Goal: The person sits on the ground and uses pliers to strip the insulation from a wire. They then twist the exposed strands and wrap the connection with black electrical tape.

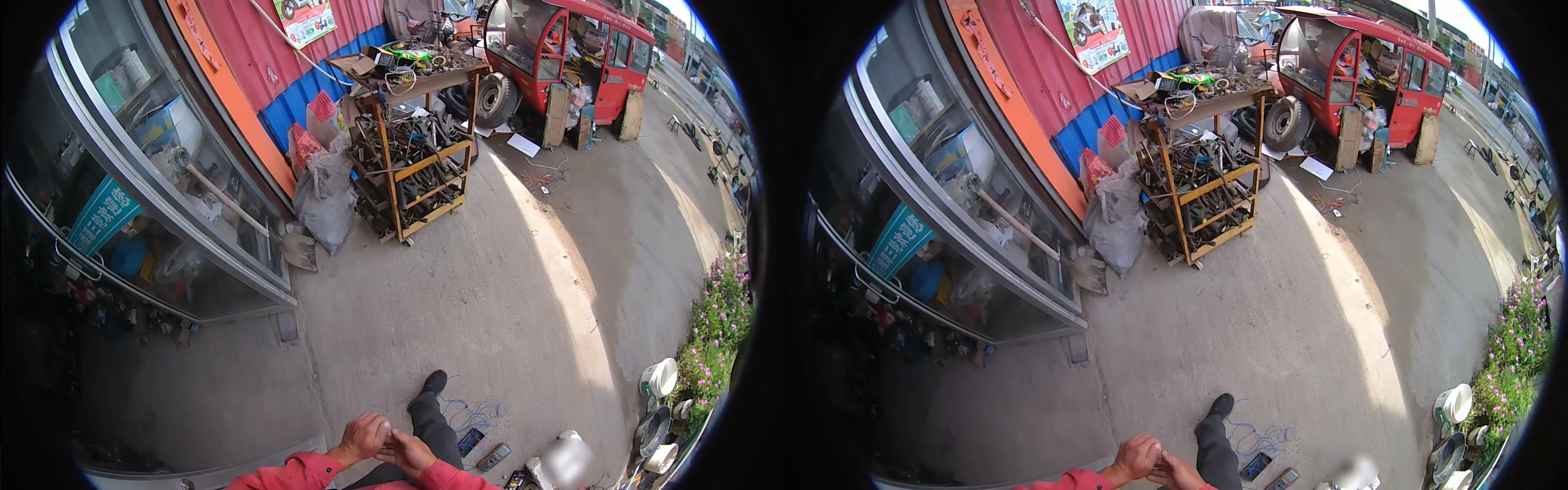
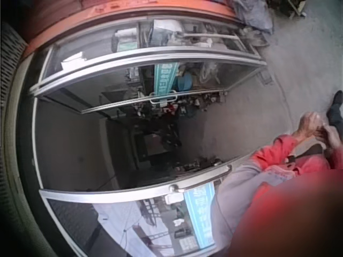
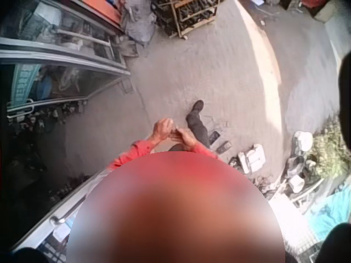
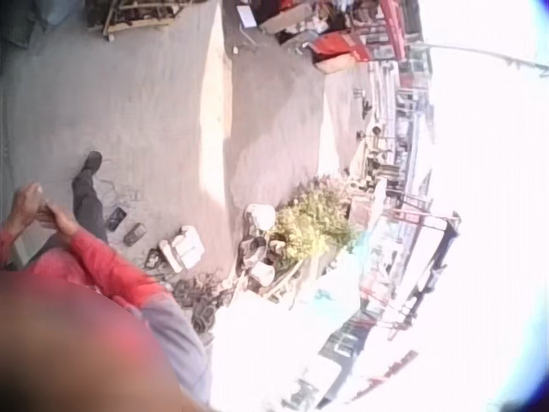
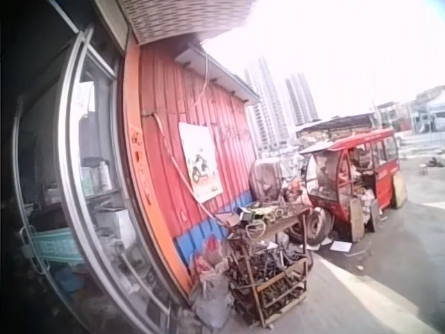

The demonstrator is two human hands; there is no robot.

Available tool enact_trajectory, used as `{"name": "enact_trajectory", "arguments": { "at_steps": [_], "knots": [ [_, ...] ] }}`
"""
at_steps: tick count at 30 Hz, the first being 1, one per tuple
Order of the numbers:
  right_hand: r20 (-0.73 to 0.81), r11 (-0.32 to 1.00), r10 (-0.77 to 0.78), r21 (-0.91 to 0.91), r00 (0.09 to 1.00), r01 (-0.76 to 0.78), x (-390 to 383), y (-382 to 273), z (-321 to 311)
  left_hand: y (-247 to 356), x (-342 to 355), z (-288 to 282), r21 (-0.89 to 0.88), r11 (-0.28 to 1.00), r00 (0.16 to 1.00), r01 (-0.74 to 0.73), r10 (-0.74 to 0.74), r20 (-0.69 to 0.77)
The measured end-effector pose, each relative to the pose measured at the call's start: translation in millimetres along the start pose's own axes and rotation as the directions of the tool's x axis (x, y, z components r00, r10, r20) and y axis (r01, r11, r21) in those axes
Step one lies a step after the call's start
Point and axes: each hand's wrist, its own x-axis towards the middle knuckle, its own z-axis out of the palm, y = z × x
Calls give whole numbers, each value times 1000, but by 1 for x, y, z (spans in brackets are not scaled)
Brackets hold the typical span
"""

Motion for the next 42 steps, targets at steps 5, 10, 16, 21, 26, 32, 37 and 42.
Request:
{"name": "enact_trajectory", "arguments": {
  "at_steps": [5,10,16,21,26,32,37,42],
  "knots": [
    [-333,960,-264,-180,905,214,39,-100,-89,-49,122,-3,-26,978,977,209,-208,45],
    [-586,949,-315,-195,746,248,41,-168,-181,-62,307,-17,-74,994,996,79,-83,-42],
    [-794,967,-227,-114,565,228,35,-171,-229,-88,541,-40,-314,934,968,171,-218,-123],
    [-841,963,76,201,536,179,44,-82,-305,-159,749,-38,-589,778,936,218,-337,-99],
    [-839,989,145,139,525,-51,38,-124,-143,-231,883,-35,-757,573,783,315,-607,-134],
    [-839,978,204,148,504,-150,50,-189,-34,-254,948,-11,-924,263,577,279,-815,-58],
    [-831,904,192,356,522,235,103,-154,-124,-277,974,-42,-844,247,571,477,-817,83],
    [-876,929,251,338,412,153,109,-270,-30,-278,969,-43,-613,348,526,709,-840,132]
  ]
}}
